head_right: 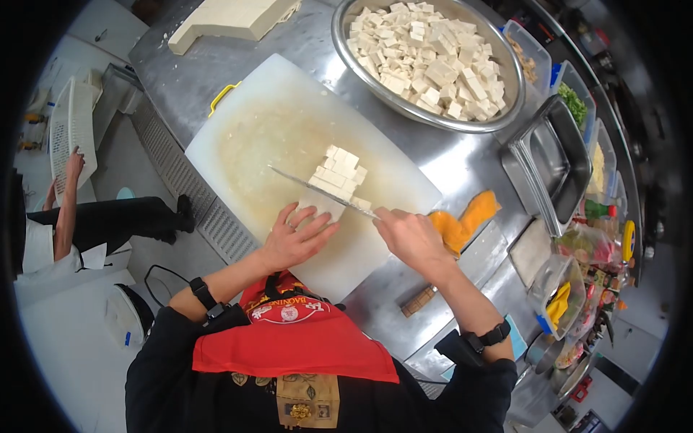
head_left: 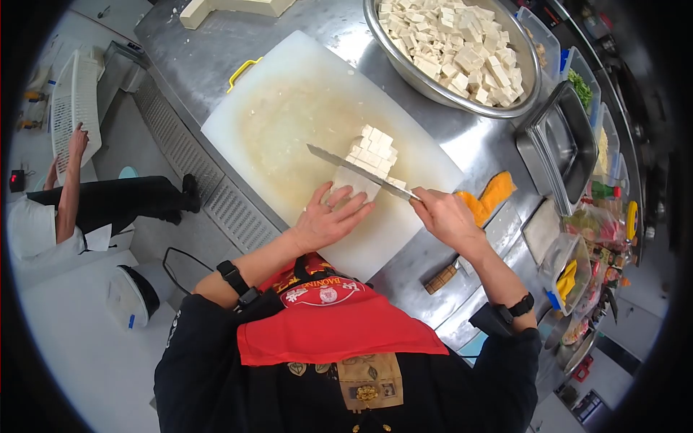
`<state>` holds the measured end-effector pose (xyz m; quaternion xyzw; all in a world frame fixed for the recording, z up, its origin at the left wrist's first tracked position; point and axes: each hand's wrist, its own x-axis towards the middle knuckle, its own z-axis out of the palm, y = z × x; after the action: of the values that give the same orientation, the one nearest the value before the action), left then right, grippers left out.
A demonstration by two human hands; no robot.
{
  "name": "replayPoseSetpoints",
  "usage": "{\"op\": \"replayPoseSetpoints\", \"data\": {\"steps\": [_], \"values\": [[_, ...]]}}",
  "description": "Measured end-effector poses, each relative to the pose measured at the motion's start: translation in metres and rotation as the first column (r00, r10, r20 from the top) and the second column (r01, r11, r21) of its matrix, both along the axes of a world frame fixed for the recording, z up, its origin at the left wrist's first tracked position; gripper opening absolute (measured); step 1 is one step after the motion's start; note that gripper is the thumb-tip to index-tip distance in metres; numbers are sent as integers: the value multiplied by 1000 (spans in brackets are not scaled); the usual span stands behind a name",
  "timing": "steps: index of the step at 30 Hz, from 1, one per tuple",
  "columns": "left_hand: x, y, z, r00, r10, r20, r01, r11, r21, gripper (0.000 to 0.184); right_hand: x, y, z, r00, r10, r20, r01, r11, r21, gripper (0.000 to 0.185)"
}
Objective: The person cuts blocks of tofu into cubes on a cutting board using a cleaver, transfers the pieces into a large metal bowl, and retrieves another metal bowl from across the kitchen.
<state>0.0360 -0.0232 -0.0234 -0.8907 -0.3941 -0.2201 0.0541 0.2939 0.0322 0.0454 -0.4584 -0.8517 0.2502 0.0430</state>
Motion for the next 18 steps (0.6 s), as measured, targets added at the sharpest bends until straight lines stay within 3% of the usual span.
{"op": "replayPoseSetpoints", "data": {"steps": [6, 18], "values": [[1, -4, -1, 1000, 15, -26, -16, 1000, -17, 54, 10, -5, 38, 989, 3, -149, 3, 999, 42, 15], [0, -6, -3, 998, 19, -61, -23, 997, -69, 58, 6, -14, 37, 997, 65, -35, -64, 998, 26, 17]]}}
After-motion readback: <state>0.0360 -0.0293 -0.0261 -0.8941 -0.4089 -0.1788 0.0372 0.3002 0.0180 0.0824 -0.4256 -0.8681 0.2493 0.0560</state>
